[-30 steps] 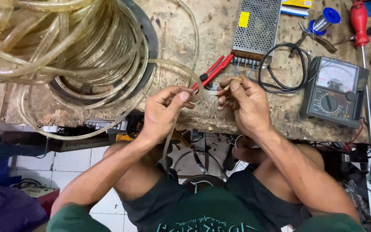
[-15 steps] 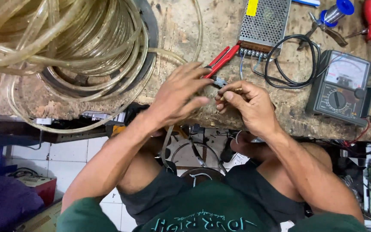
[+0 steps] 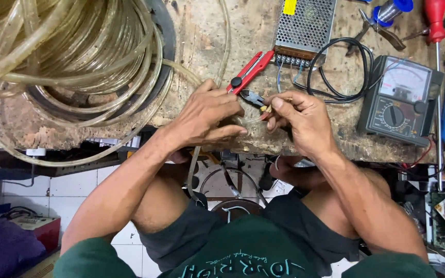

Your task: Stripping insulation from a cable and manipulating wires using a utility knife and pliers at a repair bench.

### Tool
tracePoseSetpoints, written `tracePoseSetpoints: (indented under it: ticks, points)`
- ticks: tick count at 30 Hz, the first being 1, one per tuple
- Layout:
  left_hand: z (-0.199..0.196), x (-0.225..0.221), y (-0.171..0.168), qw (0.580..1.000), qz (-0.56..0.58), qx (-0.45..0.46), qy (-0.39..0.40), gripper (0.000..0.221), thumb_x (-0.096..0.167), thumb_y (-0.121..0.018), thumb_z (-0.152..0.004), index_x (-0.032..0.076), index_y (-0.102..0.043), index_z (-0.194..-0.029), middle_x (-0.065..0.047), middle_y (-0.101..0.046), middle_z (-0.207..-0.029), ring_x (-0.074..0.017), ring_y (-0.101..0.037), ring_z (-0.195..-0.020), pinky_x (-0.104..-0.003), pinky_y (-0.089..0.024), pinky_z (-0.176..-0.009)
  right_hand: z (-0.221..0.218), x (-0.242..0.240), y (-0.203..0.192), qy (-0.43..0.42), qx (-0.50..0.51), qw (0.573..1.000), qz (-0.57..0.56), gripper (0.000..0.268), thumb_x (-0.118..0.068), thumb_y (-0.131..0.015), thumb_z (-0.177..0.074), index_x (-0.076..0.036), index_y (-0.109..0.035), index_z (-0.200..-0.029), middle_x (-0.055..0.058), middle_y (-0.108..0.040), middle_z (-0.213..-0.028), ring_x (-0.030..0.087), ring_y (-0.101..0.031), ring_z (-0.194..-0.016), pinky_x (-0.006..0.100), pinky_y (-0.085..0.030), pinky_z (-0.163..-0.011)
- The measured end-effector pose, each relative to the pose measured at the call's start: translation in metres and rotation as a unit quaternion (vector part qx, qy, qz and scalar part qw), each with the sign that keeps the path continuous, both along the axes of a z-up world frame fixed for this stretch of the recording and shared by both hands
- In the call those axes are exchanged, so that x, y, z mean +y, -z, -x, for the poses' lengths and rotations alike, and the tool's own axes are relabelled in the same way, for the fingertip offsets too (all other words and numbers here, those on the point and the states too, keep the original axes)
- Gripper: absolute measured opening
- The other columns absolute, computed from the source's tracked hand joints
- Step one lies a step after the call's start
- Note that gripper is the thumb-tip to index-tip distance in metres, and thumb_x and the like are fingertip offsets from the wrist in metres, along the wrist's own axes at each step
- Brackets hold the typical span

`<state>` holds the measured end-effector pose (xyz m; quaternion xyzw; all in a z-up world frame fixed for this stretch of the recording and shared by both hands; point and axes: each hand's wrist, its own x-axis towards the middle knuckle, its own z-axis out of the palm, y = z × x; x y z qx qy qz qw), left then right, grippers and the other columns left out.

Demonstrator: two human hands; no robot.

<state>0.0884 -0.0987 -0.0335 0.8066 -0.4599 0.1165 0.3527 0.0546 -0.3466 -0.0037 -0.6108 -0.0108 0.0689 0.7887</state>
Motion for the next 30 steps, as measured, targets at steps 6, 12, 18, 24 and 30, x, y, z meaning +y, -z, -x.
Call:
tracePoseSetpoints:
  ticks: [6,12,18,24,30]
  points:
    - [0.008,0.001,-0.007,0.999,0.018,0.027,0.009,0.044,0.05,-0.052,-0.104,0.013,-0.069,-0.088,-0.002,-0.059,-0.068,-0.0235,-0.055,-0.066,-0.041,-0.04,-0.08,-0.006,-0.009,-0.005,-0.006,-0.006,0.999,0.036,0.023,-0.014,-0.062,-0.104,0.006,-0.071,-0.106,0.02,-0.071,-0.078,0.021,-0.072,-0.058,0.031,-0.065,-0.055]
    - [0.013,0.003,0.0,0.999,0.02,0.026,0.004,0.04,0.047,-0.052,-0.103,0.015,-0.068,-0.083,0.0,-0.059,-0.066,-0.0225,-0.053,-0.064,-0.04,-0.04,-0.079,-0.002,-0.023,-0.03,-0.084,-0.09,0.981,0.15,0.027,-0.004,-0.056,-0.103,0.008,-0.064,-0.126,0.02,-0.069,-0.083,0.02,-0.067,-0.059,0.031,-0.06,-0.052]
    - [0.018,0.005,-0.004,0.999,0.023,0.022,0.006,0.034,0.04,-0.056,-0.102,0.014,-0.065,-0.081,-0.001,-0.056,-0.065,-0.0236,-0.052,-0.065,-0.042,-0.041,-0.082,-0.001,-0.025,-0.046,-0.181,-0.2,0.902,0.336,0.02,-0.002,-0.057,-0.103,0.008,-0.074,-0.11,0.026,-0.072,-0.089,0.029,-0.068,-0.066,0.039,-0.059,-0.056]
    - [0.019,0.006,-0.001,1.0,0.009,0.016,0.007,0.033,0.039,-0.057,-0.101,0.015,-0.063,-0.08,-0.001,-0.054,-0.067,-0.0232,-0.052,-0.065,-0.043,-0.041,-0.083,-0.001,-0.02,-0.04,-0.169,-0.289,0.89,0.311,0.03,0.0,-0.069,-0.096,0.006,-0.068,-0.125,0.023,-0.069,-0.107,0.036,-0.069,-0.092,0.05,-0.06,-0.078]
    - [0.032,-0.005,-0.011,0.999,-0.001,0.03,0.026,0.041,0.046,-0.047,-0.105,0.014,-0.07,-0.092,-0.003,-0.062,-0.073,-0.0228,-0.057,-0.07,-0.046,-0.042,-0.09,0.004,-0.007,-0.026,-0.143,-0.312,0.906,0.247,0.01,-0.002,-0.068,-0.098,-0.003,-0.077,-0.102,0.012,-0.072,-0.088,0.018,-0.061,-0.069,0.032,-0.05,-0.065]
